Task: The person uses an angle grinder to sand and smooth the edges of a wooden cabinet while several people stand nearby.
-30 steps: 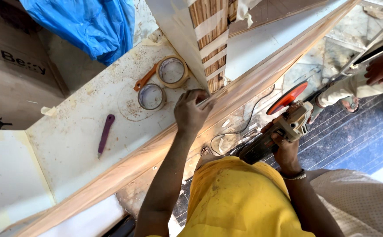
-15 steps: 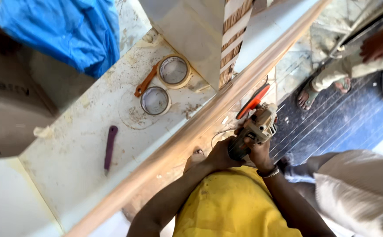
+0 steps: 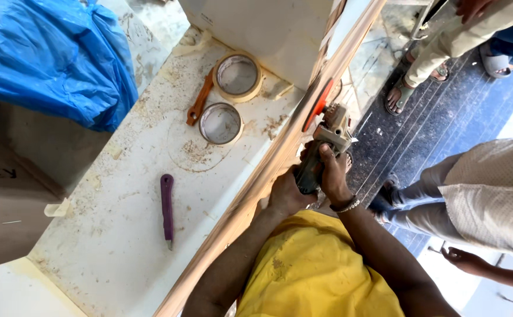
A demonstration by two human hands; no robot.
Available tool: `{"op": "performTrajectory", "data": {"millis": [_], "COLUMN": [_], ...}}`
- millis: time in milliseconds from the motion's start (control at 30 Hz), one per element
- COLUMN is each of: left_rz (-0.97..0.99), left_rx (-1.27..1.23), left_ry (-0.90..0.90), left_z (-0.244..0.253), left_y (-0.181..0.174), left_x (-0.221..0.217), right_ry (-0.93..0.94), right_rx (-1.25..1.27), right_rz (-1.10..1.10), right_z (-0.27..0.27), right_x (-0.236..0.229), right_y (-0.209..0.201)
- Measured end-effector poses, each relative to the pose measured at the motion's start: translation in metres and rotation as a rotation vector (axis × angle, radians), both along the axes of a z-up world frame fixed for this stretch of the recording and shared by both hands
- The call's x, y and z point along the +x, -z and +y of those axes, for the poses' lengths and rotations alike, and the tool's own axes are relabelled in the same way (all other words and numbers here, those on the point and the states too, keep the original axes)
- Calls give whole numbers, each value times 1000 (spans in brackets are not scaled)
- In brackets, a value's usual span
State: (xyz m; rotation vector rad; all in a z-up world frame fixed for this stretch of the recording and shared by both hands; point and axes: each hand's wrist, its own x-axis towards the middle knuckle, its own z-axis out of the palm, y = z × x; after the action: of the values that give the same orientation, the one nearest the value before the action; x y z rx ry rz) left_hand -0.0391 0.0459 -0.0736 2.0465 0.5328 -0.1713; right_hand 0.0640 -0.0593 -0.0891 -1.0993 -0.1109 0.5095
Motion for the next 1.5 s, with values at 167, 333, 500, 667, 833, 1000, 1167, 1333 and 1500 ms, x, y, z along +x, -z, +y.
{"op": "performTrajectory", "data": {"millis": [167, 333, 500, 667, 833, 1000, 1167, 1333, 1500], "left_rz": [28, -9, -60, -16, -42, 123, 138, -360, -193], "left_rx": [-28, -15, -14, -32, -18, -18, -2, 291, 760], "left_ry": [31, -3, 23, 55, 65, 63, 155, 19, -179], "left_z": [11, 20, 29, 32, 35, 32, 7, -3, 46], "left_y": [4, 7, 13, 16, 17, 26, 6, -57, -84], "left_x": [-2, -6, 0, 5, 1, 5, 5, 14, 84], "right_ry": [17, 20, 27, 36, 50, 3, -55, 2, 25], "right_rx": [-26, -90, -160, -169, -165, -129, 124, 132, 170], "right_rz": [-26, -28, -41, -33, -69, 8, 81, 131, 179], "right_z": [9, 22, 29, 30, 30, 26, -9, -62, -93], "right_x": [-3, -5, -2, -1, -3, 2, 0, 11, 35], "right_y": [2, 2, 2, -1, 0, 17, 29, 26, 28]}}
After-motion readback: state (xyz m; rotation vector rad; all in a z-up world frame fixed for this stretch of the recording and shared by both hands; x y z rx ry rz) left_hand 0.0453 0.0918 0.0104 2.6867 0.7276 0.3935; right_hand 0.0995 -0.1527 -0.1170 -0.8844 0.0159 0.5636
